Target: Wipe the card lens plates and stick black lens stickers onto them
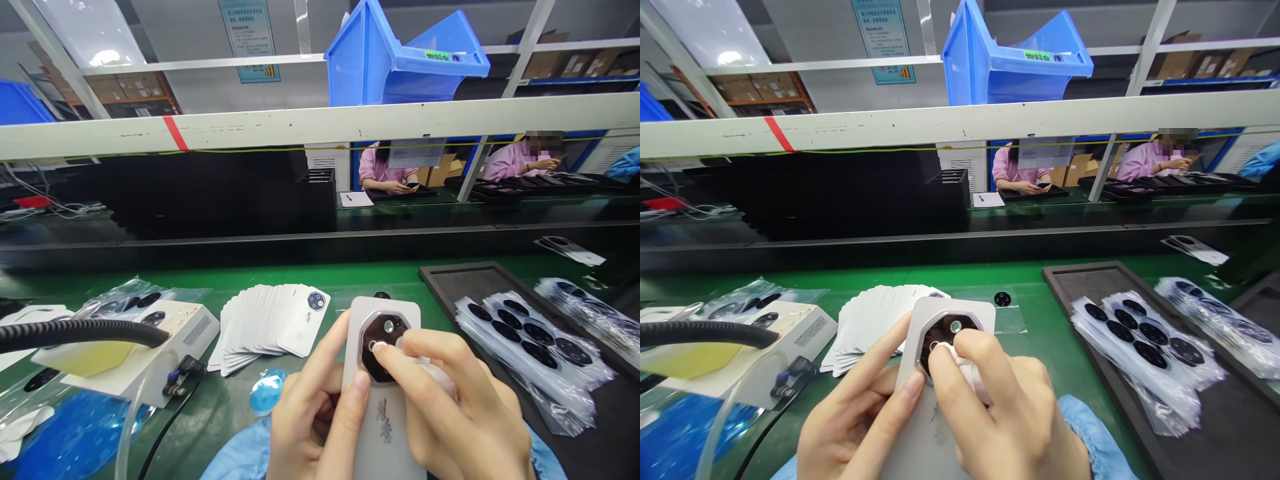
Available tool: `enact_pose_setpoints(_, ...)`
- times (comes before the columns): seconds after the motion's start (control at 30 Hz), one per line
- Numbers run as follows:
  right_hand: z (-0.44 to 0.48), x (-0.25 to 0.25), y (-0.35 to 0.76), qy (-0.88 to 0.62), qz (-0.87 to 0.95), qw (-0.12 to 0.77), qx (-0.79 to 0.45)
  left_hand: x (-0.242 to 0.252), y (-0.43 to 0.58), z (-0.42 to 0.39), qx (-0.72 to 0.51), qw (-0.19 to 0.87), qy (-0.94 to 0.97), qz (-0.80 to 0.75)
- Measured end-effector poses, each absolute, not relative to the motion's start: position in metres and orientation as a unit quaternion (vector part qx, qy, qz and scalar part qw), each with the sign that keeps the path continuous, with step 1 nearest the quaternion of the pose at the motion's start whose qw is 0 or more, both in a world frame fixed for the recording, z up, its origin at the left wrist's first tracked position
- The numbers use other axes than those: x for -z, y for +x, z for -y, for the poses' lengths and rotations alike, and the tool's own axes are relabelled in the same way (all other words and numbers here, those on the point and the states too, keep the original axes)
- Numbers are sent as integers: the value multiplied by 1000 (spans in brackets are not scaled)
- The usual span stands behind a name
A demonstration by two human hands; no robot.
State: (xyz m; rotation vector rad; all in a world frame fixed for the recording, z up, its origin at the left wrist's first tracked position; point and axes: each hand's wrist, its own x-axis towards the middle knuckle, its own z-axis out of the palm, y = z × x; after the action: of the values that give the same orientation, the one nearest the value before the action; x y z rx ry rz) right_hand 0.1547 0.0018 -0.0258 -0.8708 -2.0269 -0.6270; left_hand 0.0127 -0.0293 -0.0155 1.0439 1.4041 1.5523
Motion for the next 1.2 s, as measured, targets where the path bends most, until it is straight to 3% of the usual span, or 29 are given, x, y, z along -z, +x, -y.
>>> enact_pose_setpoints(0.23, 0, 6, 154, -303, 776, 553, -13, 6, 8, 28, -609, 493, 367, -501)
enact_pose_setpoints(0.33, 1, 3, 155, -288, 738, 606, -69, 2, 8, 27, -606, 537, 330, -485)
enact_pose_setpoints(0.73, 4, 1, 150, -264, 696, 648, -163, 5, 2, 22, -590, 572, 338, -460)
enact_pose_setpoints(1.2, 9, 2, 143, -282, 672, 669, -146, 2, 5, 26, -599, 541, 336, -486)
